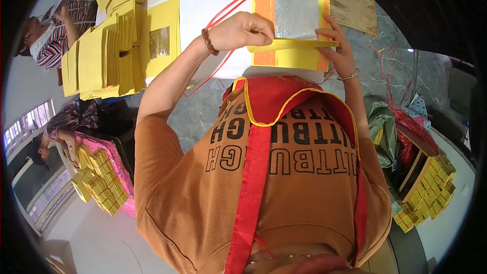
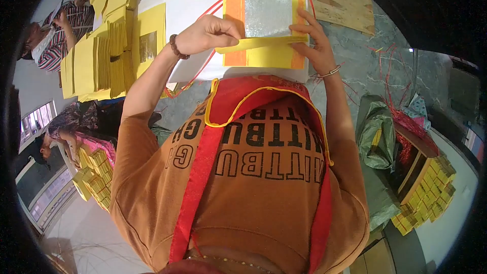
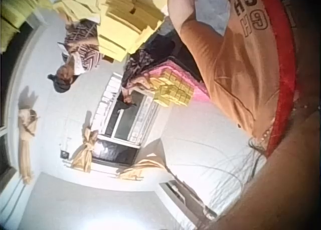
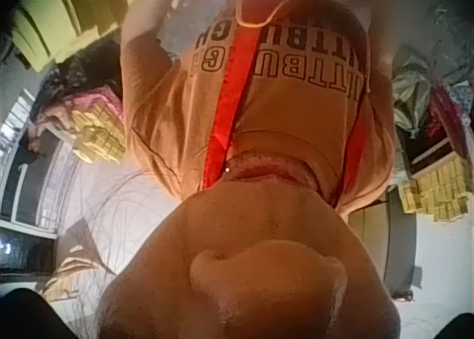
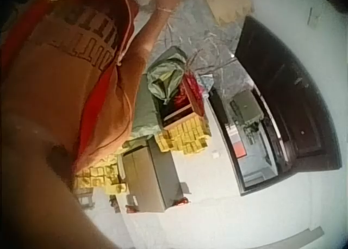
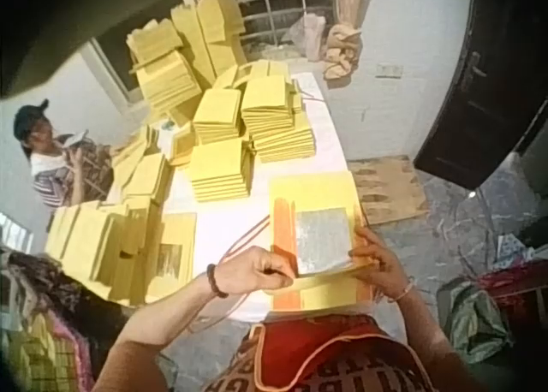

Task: Manually applying silver foil squares to yellow sheets of paper as part of joss paper production.

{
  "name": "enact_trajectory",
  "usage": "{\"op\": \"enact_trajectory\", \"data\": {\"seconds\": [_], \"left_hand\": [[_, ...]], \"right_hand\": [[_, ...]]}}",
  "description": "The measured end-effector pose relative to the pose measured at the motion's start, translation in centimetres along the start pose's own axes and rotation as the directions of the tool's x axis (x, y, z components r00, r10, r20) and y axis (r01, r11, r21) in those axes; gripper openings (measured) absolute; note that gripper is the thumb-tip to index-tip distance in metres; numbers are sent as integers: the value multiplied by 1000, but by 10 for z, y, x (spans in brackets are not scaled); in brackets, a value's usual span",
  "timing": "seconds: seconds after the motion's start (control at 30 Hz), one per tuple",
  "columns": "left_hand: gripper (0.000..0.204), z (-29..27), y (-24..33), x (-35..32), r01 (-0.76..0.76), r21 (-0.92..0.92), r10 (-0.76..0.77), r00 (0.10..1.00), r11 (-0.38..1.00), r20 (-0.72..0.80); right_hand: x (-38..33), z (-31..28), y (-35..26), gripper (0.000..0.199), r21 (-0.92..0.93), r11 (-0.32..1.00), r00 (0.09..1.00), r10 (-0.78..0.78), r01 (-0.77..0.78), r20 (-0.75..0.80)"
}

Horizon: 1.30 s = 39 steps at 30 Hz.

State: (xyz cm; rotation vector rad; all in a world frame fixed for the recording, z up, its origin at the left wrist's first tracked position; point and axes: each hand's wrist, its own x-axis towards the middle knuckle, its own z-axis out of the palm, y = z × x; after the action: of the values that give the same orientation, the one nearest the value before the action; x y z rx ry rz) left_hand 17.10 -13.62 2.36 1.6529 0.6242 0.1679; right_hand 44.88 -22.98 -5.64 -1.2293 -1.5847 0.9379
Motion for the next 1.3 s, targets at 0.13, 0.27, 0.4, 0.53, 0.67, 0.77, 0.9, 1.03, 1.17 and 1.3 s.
{"op": "enact_trajectory", "data": {"seconds": [0.13,0.27,0.4,0.53,0.67,0.77,0.9,1.03,1.17,1.3], "left_hand": [[35,-5,9,-13,-18,84,17,1000,996,10],[72,-13,-1,-21,-400,435,403,911,807,88],[62,11,-31,-8,-69,872,443,879,485,-177],[65,16,-24,-5,22,948,563,800,317,-207],[63,18,-17,-19,-80,948,620,773,307,-136],[53,26,-18,-30,-172,904,622,773,391,-123],[32,37,-18,-36,-196,766,561,790,612,-246],[20,30,-22,-25,-140,633,470,791,762,-391],[23,26,-23,-9,-9,278,176,795,961,-581],[23,24,-36,0,-14,-77,-35,801,997,-598]], "right_hand": [[1,1,7,34,64,997,997,-49,53,-63],[1,7,12,29,179,984,991,38,-14,-132],[2,9,11,29,165,986,988,41,-16,-148],[9,8,-1,26,-155,981,971,-148,120,-188],[10,3,-32,24,-559,770,911,-409,307,-63],[0,-3,-39,22,-466,809,930,-349,360,114],[-3,2,-55,20,-444,867,974,-199,228,111],[7,6,-60,21,-358,934,998,26,-6,51],[18,14,-59,34,-94,971,969,209,-222,-128],[25,24,-66,50,182,966,936,229,-184,-269]]}}
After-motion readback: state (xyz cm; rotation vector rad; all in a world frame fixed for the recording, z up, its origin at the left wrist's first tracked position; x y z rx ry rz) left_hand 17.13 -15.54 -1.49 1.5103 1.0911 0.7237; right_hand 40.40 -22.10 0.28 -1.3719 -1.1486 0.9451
